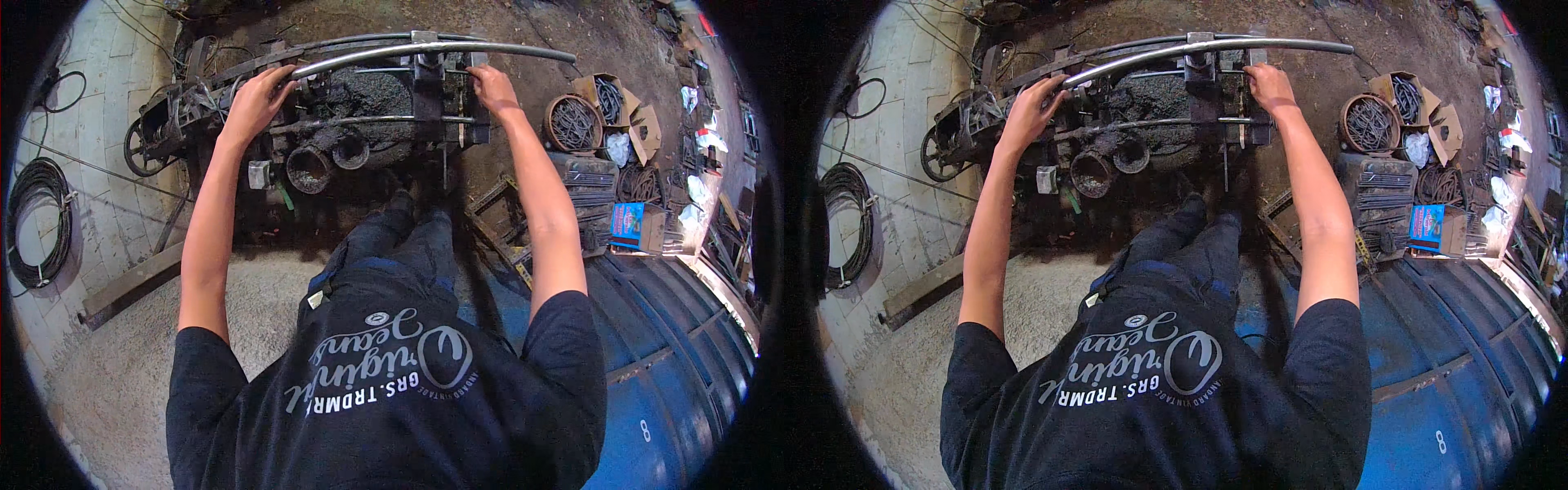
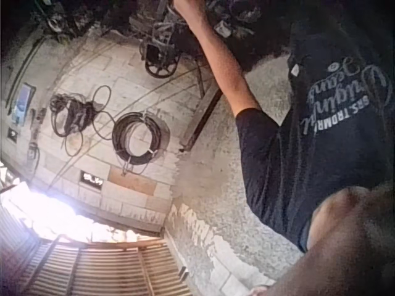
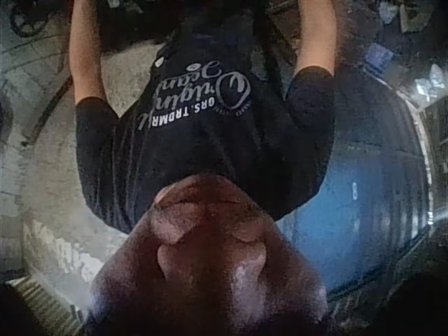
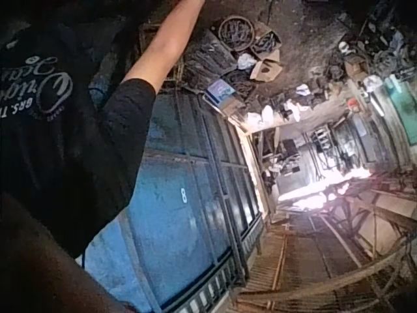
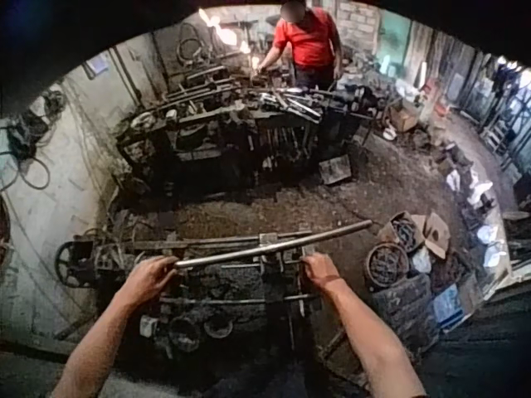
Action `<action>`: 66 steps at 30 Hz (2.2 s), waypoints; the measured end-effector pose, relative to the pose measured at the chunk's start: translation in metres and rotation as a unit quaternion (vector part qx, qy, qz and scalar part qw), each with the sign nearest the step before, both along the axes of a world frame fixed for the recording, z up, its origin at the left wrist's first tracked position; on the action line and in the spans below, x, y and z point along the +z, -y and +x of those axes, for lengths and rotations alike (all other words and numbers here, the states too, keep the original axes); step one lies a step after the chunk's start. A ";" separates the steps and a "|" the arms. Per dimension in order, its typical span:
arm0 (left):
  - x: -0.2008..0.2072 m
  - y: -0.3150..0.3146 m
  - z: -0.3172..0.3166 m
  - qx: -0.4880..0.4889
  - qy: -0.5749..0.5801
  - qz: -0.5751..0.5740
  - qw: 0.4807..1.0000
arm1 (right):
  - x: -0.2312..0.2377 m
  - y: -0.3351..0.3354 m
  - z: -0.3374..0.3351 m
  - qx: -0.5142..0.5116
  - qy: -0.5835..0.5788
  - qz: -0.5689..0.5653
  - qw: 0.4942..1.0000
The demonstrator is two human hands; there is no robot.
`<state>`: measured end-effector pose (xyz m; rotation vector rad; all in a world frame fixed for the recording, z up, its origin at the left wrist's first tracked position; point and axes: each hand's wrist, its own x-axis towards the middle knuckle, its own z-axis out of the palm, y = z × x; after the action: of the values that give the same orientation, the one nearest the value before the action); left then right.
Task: Applying lubricant to internal components of an industrial machine using a brush and manipulating a metal pipe.
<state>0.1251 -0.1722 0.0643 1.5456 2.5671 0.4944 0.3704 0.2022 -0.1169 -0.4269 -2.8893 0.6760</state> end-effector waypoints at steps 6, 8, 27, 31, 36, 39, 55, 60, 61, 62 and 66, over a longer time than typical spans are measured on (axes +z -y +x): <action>0.001 0.002 0.005 0.038 0.024 -0.028 0.999 | -0.005 -0.001 -0.003 0.001 -0.008 0.002 1.000; 0.002 -0.001 0.007 0.043 0.047 -0.031 0.997 | 0.000 0.003 0.003 -0.019 -0.033 0.038 0.999; -0.104 0.157 -0.011 0.332 0.028 -0.159 0.930 | 0.196 0.039 0.048 -0.035 0.193 0.112 0.974; -0.098 0.173 -0.004 0.358 -0.041 -0.038 0.932 | 0.222 0.158 0.035 -0.008 0.276 -0.110 0.955; -0.091 0.191 0.011 0.368 -0.029 -0.002 0.930 | 0.184 0.177 -0.092 0.208 -0.008 -0.011 0.978; -0.078 0.202 0.021 0.371 -0.009 0.040 0.928 | 0.170 0.109 -0.156 0.266 -0.043 0.117 0.956; -0.093 0.222 0.061 0.393 0.052 0.072 0.915 | 0.213 0.142 -0.024 -0.019 0.140 -0.156 0.978; -0.083 0.208 0.051 0.377 0.053 0.071 0.922 | 0.167 0.157 -0.107 0.189 -0.114 -0.182 0.958; -0.080 0.205 0.049 0.376 0.060 0.074 0.922 | 0.168 0.150 -0.125 0.206 -0.087 -0.195 0.955; -0.077 0.204 0.052 0.376 0.057 0.072 0.922 | 0.172 0.145 -0.138 0.213 0.005 -0.198 0.957; -0.059 0.194 0.065 0.367 0.054 0.091 0.924 | 0.192 0.120 -0.120 0.219 -0.013 -0.126 0.967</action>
<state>0.1897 -0.3664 0.0049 0.4918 3.0041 0.8658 0.2502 0.0820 0.0752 0.2081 -2.9002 1.1097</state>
